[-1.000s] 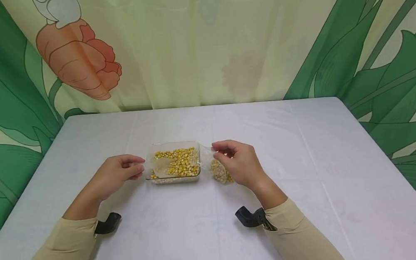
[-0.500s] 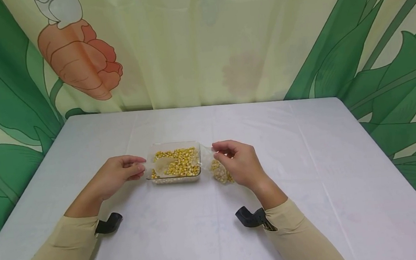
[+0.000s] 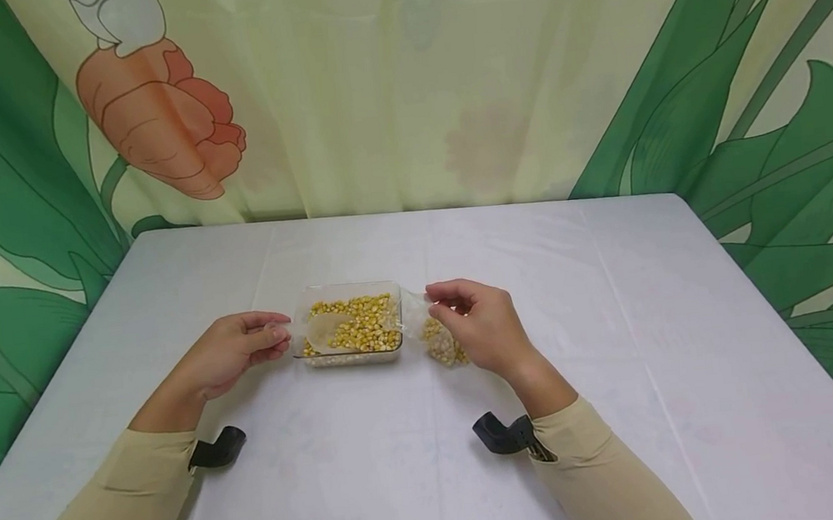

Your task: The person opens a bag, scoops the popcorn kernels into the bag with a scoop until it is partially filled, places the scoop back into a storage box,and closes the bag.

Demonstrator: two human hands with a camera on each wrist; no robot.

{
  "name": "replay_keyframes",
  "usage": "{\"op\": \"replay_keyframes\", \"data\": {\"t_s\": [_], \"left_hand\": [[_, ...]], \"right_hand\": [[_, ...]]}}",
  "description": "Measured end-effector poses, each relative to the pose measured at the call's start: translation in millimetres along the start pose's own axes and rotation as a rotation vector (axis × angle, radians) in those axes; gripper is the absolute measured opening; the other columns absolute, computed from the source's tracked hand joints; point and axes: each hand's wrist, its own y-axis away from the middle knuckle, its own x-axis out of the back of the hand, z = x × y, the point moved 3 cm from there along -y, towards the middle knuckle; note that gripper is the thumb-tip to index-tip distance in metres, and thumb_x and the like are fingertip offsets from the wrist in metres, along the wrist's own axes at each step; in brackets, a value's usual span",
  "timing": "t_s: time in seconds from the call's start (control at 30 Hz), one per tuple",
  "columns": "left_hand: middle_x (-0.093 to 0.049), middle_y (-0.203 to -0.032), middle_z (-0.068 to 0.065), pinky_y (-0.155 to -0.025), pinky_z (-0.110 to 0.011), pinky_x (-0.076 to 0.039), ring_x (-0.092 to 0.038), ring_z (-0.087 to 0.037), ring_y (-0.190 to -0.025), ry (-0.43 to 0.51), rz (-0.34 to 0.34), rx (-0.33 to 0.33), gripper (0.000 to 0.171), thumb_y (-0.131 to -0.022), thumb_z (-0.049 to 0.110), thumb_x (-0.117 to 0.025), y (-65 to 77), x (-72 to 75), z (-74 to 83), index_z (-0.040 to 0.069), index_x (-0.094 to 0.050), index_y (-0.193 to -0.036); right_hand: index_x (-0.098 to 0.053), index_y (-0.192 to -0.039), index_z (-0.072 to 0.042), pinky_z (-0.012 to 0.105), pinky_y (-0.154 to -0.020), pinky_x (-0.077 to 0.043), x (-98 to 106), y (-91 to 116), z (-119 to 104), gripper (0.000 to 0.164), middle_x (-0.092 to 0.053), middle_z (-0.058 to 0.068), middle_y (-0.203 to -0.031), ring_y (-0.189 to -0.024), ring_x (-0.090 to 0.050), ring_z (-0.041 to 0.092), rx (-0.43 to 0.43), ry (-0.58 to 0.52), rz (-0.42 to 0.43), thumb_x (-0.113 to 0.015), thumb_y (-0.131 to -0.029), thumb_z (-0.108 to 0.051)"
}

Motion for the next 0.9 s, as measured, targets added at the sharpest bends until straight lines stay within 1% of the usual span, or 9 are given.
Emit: {"op": "replay_keyframes", "data": {"t_s": [0.13,0.43,0.73,0.9], "left_hand": [[-0.066,-0.098,-0.01,-0.079,-0.022,-0.056,-0.064,-0.008,-0.085,0.043,-0.011,0.015,0.034,-0.101,0.0,-0.056,0.3,-0.1,-1.1,-0.018,-0.05,-0.13],[-0.067,-0.096,-0.008,-0.079,-0.021,-0.056,-0.065,-0.008,-0.083,0.087,-0.012,0.038,0.036,-0.102,0.0,-0.054,-0.6,0.1,-2.9,-0.018,-0.047,-0.132],[-0.067,-0.091,-0.005,-0.077,-0.019,-0.056,-0.065,-0.006,-0.081,0.149,-0.017,0.042,0.038,-0.102,-0.001,-0.053,0.1,-1.8,-1.8,-0.019,-0.044,-0.134],[-0.067,-0.091,-0.004,-0.076,-0.019,-0.056,-0.065,-0.005,-0.08,0.166,-0.017,0.044,0.04,-0.102,-0.001,-0.053,0.4,-1.6,-1.5,-0.02,-0.042,-0.135]], "right_hand": [[-0.071,-0.114,0.004,0.018,-0.076,-0.053,-0.3,-0.4,-0.5,0.023,-0.073,0.014,-0.106,-0.093,-0.065,0.024,0.004,-0.007,-0.002,-0.068,-0.092,0.004],[-0.071,-0.114,0.004,0.019,-0.076,-0.053,-0.6,-0.6,0.6,0.022,-0.073,0.014,-0.104,-0.091,-0.065,0.023,0.007,-0.026,-0.005,-0.068,-0.091,0.004],[-0.071,-0.114,0.005,0.018,-0.076,-0.053,0.0,-0.1,1.1,0.023,-0.073,0.014,-0.104,-0.092,-0.065,0.023,0.006,-0.029,-0.004,-0.068,-0.091,0.004],[-0.071,-0.114,0.004,0.018,-0.076,-0.053,-0.1,-0.8,1.4,0.023,-0.073,0.014,-0.104,-0.091,-0.065,0.022,0.003,-0.04,-0.004,-0.068,-0.091,0.004]]}}
